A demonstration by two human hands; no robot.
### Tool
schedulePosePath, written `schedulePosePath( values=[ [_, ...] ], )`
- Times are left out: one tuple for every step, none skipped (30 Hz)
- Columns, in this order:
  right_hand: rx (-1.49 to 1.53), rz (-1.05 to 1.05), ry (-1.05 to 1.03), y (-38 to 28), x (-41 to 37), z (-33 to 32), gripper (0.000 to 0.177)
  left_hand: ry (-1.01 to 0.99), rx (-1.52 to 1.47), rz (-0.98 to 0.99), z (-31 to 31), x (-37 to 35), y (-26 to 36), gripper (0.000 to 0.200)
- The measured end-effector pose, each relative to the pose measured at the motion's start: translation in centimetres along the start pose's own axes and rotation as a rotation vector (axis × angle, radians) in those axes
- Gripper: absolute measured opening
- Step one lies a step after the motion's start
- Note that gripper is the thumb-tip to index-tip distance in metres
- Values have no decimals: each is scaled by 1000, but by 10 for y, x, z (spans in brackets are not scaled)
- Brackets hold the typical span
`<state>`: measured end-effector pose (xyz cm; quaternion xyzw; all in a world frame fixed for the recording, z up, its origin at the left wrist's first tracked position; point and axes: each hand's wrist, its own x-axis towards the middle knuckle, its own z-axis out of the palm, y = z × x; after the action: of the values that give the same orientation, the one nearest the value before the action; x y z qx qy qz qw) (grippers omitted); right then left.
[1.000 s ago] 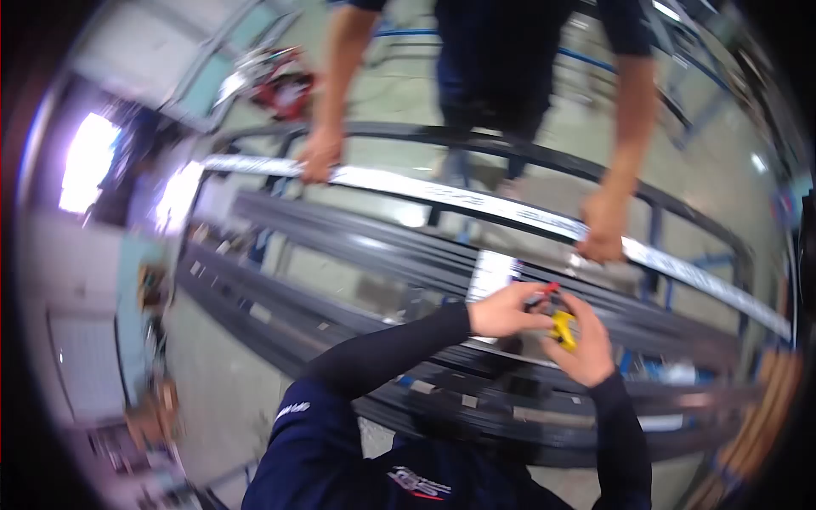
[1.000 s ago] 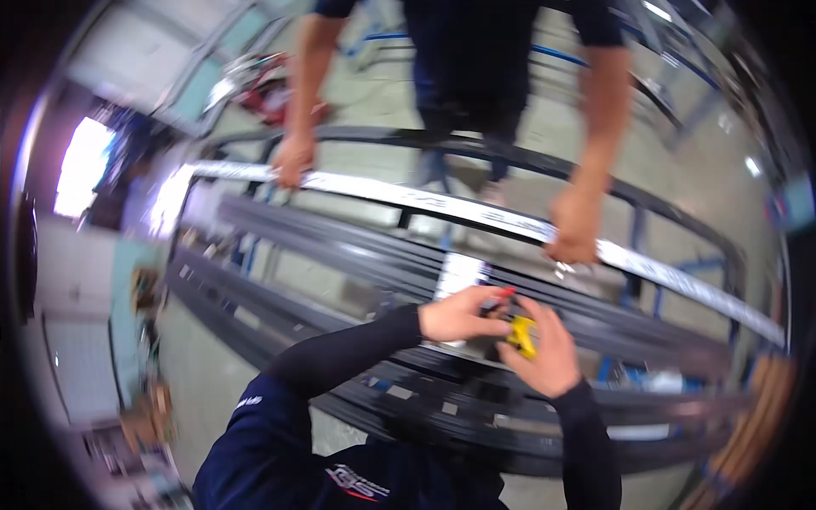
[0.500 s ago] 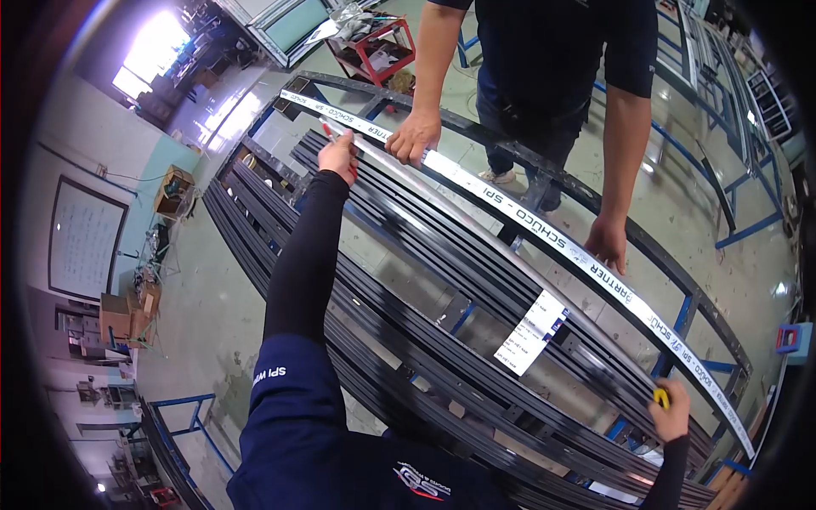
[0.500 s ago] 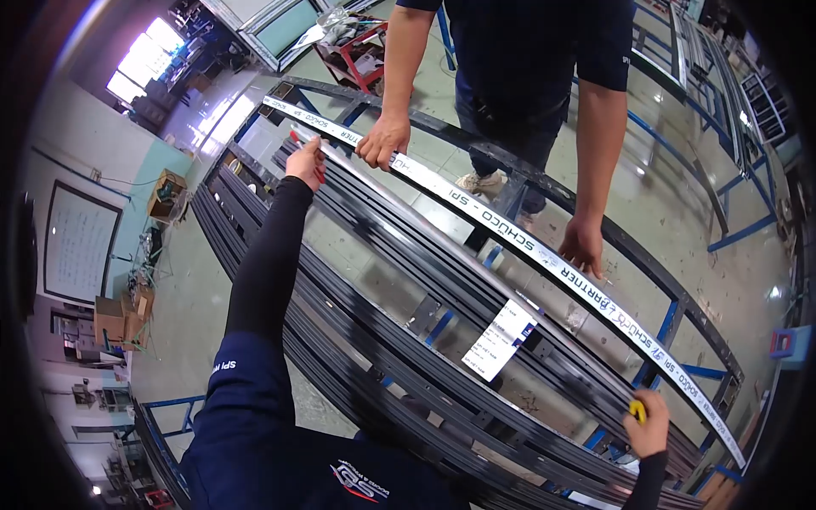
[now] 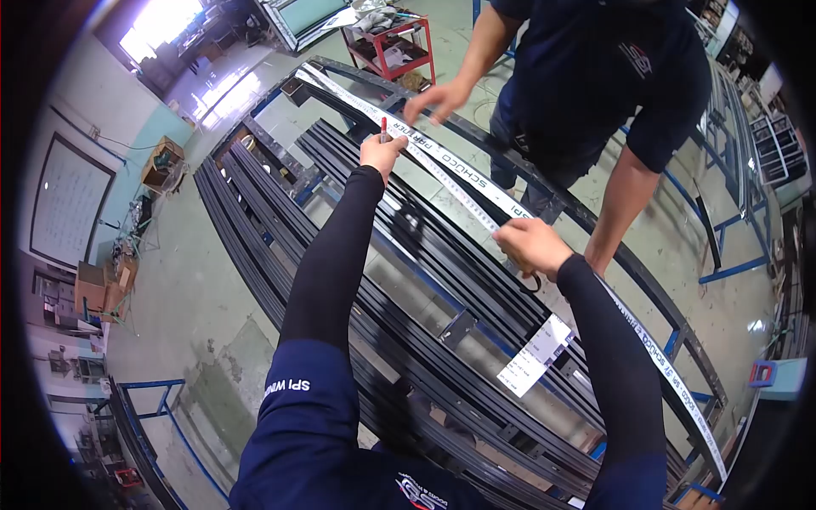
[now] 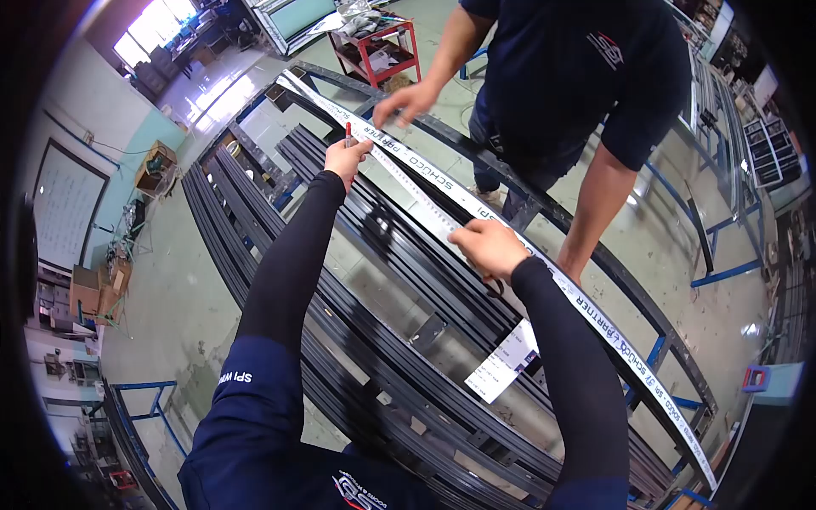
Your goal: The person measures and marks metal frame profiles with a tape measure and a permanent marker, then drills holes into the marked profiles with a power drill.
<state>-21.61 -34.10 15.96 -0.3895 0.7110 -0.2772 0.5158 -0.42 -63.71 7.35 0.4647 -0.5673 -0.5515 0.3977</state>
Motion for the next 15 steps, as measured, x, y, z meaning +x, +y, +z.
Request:
schedulePosePath(
  values=[
    [25, 19, -6, -11, 6, 3, 42, 18, -8, -3, -1, 3, 0, 15],
    [9, 32, 24, -22, 9, 7, 43, 37, -15, -5, -1, 6, 2, 14],
    [-2, 32, 30, -28, 15, 7, 44, 57, -20, -8, -4, 10, 0, 14],
    [-9, 34, 33, -32, 19, 9, 44, 91, -22, -3, -6, 14, -1, 15],
    [-17, 36, 37, -34, 24, 11, 45, 90, -27, 5, -9, 17, -4, 19],
    [-14, 40, 16, -33, 28, 10, 46, 81, -40, 11, -11, 21, -6, 22],
    [-15, 43, 16, -31, 31, 11, 46, 70, -53, 16, -13, 23, -10, 24],
    [-15, 47, 17, -30, 33, 11, 46, 89, -43, 4, -15, 26, -13, 25],
    [-16, 50, 18, -29, 35, 11, 46, 94, -34, -1, -15, 26, -12, 25],
    [-16, 56, 18, -26, 37, 11, 48, 99, -24, -7, -14, 25, -11, 25],
    [-26, 60, 27, -24, 38, 12, 48, 102, -14, -11, -13, 23, -9, 24],
    [-35, 61, 36, -24, 38, 13, 49, 133, 64, -11, -12, 25, -10, 24],
    [-44, 61, 45, -25, 38, 13, 50, 126, 42, -5, -13, 26, -10, 24],
    [-47, 65, 46, -23, 39, 13, 50, 118, 20, 0, -12, 26, -11, 24],
    [-51, 67, 46, -22, 40, 13, 50, 111, -3, 6, -11, 27, -12, 24]
  ],
)
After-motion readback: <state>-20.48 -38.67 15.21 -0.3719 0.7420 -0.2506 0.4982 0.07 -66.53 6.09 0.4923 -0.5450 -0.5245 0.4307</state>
